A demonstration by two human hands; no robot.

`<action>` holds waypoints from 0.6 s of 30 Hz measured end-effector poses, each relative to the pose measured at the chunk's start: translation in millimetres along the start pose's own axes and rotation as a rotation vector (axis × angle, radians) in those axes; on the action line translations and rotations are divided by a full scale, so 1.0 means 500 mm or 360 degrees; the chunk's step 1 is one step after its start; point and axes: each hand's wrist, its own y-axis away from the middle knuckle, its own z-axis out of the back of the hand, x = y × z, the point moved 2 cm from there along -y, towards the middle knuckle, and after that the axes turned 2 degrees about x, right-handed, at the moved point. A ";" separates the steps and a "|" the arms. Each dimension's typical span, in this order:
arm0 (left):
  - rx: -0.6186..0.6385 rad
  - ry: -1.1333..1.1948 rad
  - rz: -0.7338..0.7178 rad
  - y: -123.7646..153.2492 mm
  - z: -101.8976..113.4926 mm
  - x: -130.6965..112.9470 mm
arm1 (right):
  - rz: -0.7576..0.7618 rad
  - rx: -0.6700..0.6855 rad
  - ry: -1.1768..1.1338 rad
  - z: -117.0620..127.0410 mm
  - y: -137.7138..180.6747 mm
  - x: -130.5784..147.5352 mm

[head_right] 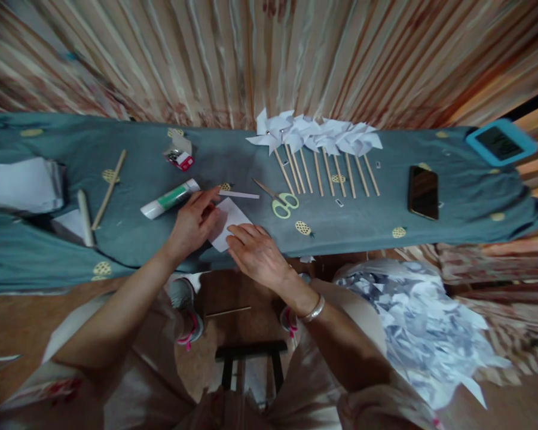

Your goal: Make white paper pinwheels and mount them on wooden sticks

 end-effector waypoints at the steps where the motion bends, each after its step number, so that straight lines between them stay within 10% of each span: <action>1: -0.0027 0.0035 -0.0011 0.005 0.006 0.000 | -0.0026 -0.0023 -0.0054 0.001 -0.002 -0.001; 18: -0.0049 -0.0005 -0.0113 0.082 0.019 -0.009 | -0.0538 -0.0224 -0.0565 -0.002 -0.054 -0.067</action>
